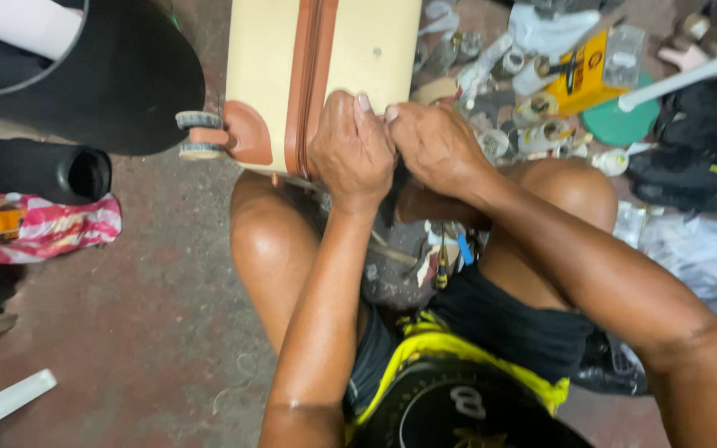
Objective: The person uses a hacksaw to cut the plastic housing of a suitcase wheel and then uses their hands to pull and remove the damaged wheel components.
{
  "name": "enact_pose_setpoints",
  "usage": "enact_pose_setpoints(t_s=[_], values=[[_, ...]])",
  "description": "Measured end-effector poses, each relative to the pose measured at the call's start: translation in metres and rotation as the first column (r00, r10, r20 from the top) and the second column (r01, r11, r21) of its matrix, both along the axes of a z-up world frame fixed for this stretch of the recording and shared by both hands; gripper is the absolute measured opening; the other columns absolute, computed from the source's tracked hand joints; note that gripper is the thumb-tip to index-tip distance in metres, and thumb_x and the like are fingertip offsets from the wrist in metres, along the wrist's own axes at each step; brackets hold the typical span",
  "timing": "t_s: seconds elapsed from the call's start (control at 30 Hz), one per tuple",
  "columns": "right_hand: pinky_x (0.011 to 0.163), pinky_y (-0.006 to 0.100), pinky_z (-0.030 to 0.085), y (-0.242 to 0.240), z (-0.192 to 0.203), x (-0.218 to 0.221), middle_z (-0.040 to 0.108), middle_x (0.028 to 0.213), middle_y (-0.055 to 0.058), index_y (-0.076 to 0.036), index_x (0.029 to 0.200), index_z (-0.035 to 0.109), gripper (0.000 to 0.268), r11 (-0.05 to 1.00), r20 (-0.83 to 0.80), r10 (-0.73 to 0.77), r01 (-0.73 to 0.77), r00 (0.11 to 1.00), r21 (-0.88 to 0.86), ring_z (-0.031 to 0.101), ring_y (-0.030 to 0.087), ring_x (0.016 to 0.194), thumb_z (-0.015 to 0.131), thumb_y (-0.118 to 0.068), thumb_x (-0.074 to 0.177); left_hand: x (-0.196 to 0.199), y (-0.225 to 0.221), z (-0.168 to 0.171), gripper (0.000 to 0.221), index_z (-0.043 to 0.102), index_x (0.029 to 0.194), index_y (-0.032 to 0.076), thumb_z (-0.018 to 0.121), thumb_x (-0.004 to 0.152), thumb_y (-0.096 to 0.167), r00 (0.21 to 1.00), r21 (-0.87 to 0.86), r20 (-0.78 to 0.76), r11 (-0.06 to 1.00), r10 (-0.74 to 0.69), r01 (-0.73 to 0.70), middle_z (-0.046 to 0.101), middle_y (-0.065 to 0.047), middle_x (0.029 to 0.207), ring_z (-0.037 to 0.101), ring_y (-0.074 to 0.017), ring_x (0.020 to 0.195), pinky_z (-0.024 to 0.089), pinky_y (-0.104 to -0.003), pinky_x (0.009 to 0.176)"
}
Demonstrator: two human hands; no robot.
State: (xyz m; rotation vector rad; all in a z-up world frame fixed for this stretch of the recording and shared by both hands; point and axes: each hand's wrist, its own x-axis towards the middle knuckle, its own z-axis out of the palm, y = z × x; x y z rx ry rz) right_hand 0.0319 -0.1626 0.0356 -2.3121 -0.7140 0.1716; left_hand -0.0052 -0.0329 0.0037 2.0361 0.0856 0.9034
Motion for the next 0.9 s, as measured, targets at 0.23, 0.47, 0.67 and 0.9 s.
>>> enact_pose_setpoints(t_s=[0.23, 0.47, 0.67, 0.9], values=[[0.066, 0.042, 0.049, -0.037, 0.01, -0.004, 0.066, 0.081, 0.013, -0.005, 0.109, 0.061, 0.032, 0.997, -0.2, -0.071, 0.076, 0.977, 0.014, 0.066, 0.03, 0.073, 0.05, -0.035, 0.106, -0.008, 0.0, 0.008, 0.029, 0.054, 0.086, 0.002, 0.046, 0.109, 0.018, 0.991, -0.09, 0.002, 0.987, -0.133, 0.133, 0.057, -0.018, 0.08, 0.06, -0.0403, 0.075, 0.046, -0.049, 0.07], [0.063, 0.028, 0.056, -0.018, 0.008, -0.046, 0.057, 0.113, 0.011, -0.006, 0.13, 0.059, 0.06, 0.934, -0.031, -0.091, 0.096, 0.995, 0.345, 0.064, 0.018, 0.083, 0.088, -0.02, 0.079, -0.015, 0.016, 0.006, 0.032, 0.058, 0.089, 0.001, 0.046, 0.11, 0.021, 0.985, -0.132, -0.087, 0.982, -0.146, 0.134, 0.057, -0.015, 0.078, 0.062, -0.0326, 0.071, 0.048, -0.043, 0.068], [0.073, 0.031, 0.057, 0.0, -0.019, -0.062, 0.057, 0.124, 0.012, -0.005, 0.143, 0.053, 0.066, 0.917, 0.046, -0.142, 0.114, 0.989, 0.383, 0.066, 0.021, 0.089, 0.084, -0.015, 0.086, -0.015, 0.023, 0.015, 0.037, 0.064, 0.099, 0.002, 0.044, 0.118, 0.027, 0.976, 0.061, 0.119, 0.983, -0.182, 0.176, 0.062, -0.013, 0.097, 0.062, -0.028, 0.09, 0.049, -0.039, 0.083], [0.076, 0.032, 0.057, 0.005, -0.023, -0.062, 0.058, 0.127, 0.014, -0.004, 0.136, 0.054, 0.069, 0.879, -0.015, -0.176, 0.164, 0.984, 0.447, 0.066, 0.024, 0.091, 0.086, -0.012, 0.075, -0.008, 0.023, 0.0, 0.039, 0.059, 0.108, -0.001, 0.051, 0.113, 0.036, 0.91, -0.635, 0.119, 0.674, -0.397, 0.377, 0.066, -0.009, 0.092, 0.063, -0.0131, 0.086, 0.053, -0.028, 0.083]])
